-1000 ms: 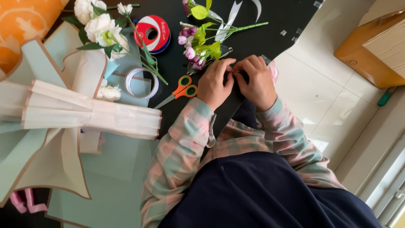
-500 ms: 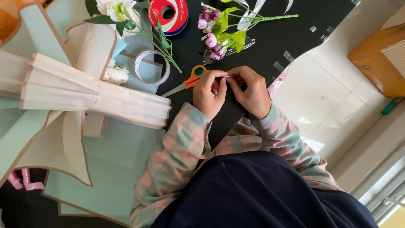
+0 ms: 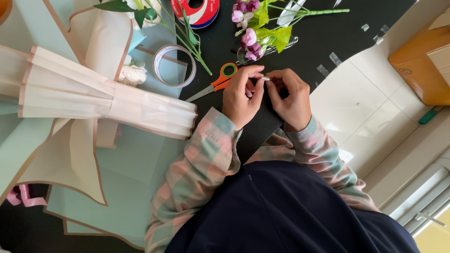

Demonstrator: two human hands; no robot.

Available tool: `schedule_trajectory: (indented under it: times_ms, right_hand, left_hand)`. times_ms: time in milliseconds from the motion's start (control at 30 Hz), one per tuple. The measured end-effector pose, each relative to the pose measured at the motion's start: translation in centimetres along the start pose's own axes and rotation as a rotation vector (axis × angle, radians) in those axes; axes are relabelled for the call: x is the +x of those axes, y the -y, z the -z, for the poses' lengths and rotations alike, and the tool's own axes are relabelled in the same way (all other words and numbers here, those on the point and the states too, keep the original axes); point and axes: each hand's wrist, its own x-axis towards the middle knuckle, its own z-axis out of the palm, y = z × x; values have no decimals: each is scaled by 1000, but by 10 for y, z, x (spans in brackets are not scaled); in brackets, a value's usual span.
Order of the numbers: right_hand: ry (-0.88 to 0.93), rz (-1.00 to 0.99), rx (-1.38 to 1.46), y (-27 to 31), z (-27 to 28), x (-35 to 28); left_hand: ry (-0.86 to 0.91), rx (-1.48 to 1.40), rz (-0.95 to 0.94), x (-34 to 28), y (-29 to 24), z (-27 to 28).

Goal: The person handles a small piece of clear tape, peeling the backing and folding it to create a double-sided adhesive strip. They then pick up a long, thin, dark-colored strip and wrap the tape around it to secure it. The person repeats this process with another piece of tape and the same strip, working at a table with artificial flowers and wrapping supplies nearby.

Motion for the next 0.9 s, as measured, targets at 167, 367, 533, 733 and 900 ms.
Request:
schedule_trajectory:
  times_ms: [167,367,533,733,900]
  right_hand:
    - [-9,22,2,3,2,0]
    - [-16,32,3,-2,0,0]
    - [-15,50,17,1,0,0]
    - [-6,57,-1,-2,1,1]
    - [-12,54,8,-3,0,-2]
  left_hand:
    - [12,-23,7,2,-1,0]
    - [21,-40,-2,4,0,0]
    - [30,-2,-21,3,-1,1]
    - [13,-7,-24,5,-2,2]
    - [31,3,-14,3,-1,2]
